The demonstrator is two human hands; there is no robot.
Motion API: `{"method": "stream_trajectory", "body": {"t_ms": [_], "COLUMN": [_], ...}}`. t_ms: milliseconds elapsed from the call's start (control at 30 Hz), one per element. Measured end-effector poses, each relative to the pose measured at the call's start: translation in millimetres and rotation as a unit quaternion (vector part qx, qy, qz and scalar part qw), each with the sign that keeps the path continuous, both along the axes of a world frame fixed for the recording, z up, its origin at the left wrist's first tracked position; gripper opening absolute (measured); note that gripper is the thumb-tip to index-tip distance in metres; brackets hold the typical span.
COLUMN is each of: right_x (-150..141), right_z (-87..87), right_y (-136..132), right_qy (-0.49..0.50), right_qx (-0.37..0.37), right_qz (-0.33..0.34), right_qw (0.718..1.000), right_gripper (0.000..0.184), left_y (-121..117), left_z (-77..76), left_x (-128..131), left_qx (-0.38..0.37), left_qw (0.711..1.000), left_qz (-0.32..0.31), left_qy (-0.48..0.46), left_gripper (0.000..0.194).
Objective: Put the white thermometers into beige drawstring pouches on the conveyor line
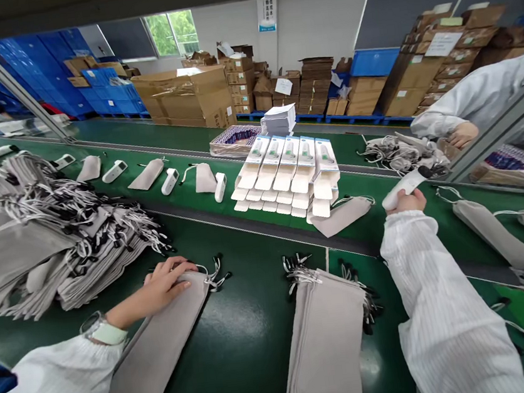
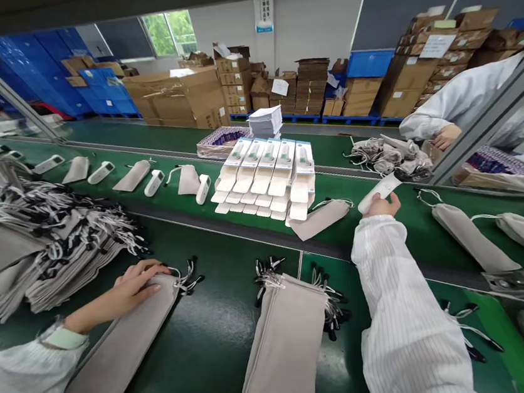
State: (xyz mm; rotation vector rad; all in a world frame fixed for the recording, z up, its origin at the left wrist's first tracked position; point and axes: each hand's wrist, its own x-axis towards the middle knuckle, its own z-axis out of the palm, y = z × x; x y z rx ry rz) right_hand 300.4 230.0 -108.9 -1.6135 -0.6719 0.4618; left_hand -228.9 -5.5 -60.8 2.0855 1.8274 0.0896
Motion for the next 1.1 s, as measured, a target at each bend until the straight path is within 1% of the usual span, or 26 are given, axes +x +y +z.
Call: {"method": "stream_trajectory", "body": {"t_ms": [33, 67, 100, 133, 200, 267, 300, 367, 433, 500, 533, 600, 633, 700, 733, 767, 833, 867, 900, 933, 967, 1000, 1067, 1100], "right_x": [1, 2, 4, 5, 5, 1, -3, -10, -16, -19, -20, -23, -25, -32, -36, -40, -46, -48, -49, -49, -49, -48, -46, -45], "right_z": [7.3, 15.9, 25.4, 35.7, 56.7, 76.0, 84.4, 97.9, 108.0, 115.5, 118.4, 122.8, 124.1, 125.2, 125.2, 125.0, 124.3, 124.1, 124.0, 123.9, 123.9, 123.8, 123.2, 122.6], "right_y": [-1, -4, -7, -11, -22, -36, -44, -59, -72, -81, -85, -89, -90, -91, -91, -91, -90, -89, -89, -90, -90, -92, -95, -97], "right_qy": [0.023, 0.048, 0.073, 0.092, 0.124, 0.133, 0.127, 0.106, 0.098, 0.096, 0.096, 0.095, 0.095, 0.092, 0.090, 0.089, 0.086, 0.084, 0.082, 0.080, 0.078, 0.076, 0.078, 0.079], "right_qx": [0.010, 0.018, 0.037, 0.067, 0.152, 0.236, 0.263, 0.283, 0.294, 0.302, 0.308, 0.320, 0.322, 0.319, 0.314, 0.311, 0.310, 0.308, 0.303, 0.296, 0.288, 0.282, 0.275, 0.273], "right_qz": [0.004, 0.004, 0.008, 0.030, 0.115, 0.229, 0.277, 0.331, 0.345, 0.348, 0.346, 0.343, 0.343, 0.347, 0.352, 0.354, 0.354, 0.355, 0.356, 0.359, 0.361, 0.362, 0.355, 0.348], "right_qw": [1.000, 0.999, 0.997, 0.993, 0.974, 0.935, 0.915, 0.894, 0.886, 0.883, 0.881, 0.878, 0.877, 0.877, 0.877, 0.877, 0.878, 0.879, 0.880, 0.882, 0.883, 0.885, 0.890, 0.893], "right_gripper": [0.052, 0.056, 0.061, 0.066, 0.078, 0.092, 0.098, 0.107, 0.108, 0.105, 0.103, 0.101, 0.101, 0.100, 0.100, 0.101, 0.105, 0.107, 0.109, 0.110, 0.112, 0.113, 0.116, 0.117], "left_y": [-2, -4, -4, -3, 3, 12, 17, 25, 29, 30, 29, 26, 25, 25, 25, 26, 26, 25, 24, 23, 21, 20, 20, 21], "left_z": [-7.8, -11.3, -10.9, -7.3, 3.9, 10.8, 9.9, -1.2, -20.2, -38.4, -45.0, -51.7, -51.7, -44.6, -37.6, -28.3, -4.7, 8.0, 20.0, 30.3, 38.5, 44.2, 49.2, 49.8], "left_x": [5, 10, 17, 25, 44, 63, 70, 76, 74, 71, 71, 77, 83, 99, 110, 122, 149, 165, 181, 197, 213, 228, 252, 262], "left_qx": [0.056, 0.106, 0.144, 0.170, 0.188, 0.177, 0.171, 0.175, 0.204, 0.229, 0.237, 0.240, 0.237, 0.227, 0.220, 0.217, 0.218, 0.228, 0.235, 0.221, 0.193, 0.177, 0.150, 0.137], "left_qw": [0.998, 0.993, 0.987, 0.982, 0.975, 0.968, 0.964, 0.957, 0.954, 0.957, 0.959, 0.962, 0.964, 0.969, 0.971, 0.973, 0.973, 0.967, 0.957, 0.944, 0.923, 0.905, 0.897, 0.899], "left_qz": [0.009, 0.010, 0.000, -0.021, -0.088, -0.161, -0.189, -0.217, -0.199, -0.145, -0.116, -0.073, -0.065, -0.066, -0.069, -0.072, -0.081, -0.109, -0.162, -0.240, -0.332, -0.388, -0.413, -0.408], "left_qy": [0.028, 0.052, 0.068, 0.077, 0.078, 0.071, 0.073, 0.081, 0.090, 0.102, 0.106, 0.104, 0.096, 0.073, 0.059, 0.042, -0.002, -0.029, -0.049, -0.050, -0.030, -0.004, 0.050, 0.080], "left_gripper": [0.035, 0.036, 0.036, 0.036, 0.037, 0.040, 0.041, 0.041, 0.040, 0.042, 0.042, 0.041, 0.039, 0.037, 0.037, 0.036, 0.038, 0.042, 0.043, 0.037, 0.029, 0.023, 0.017, 0.018]}}
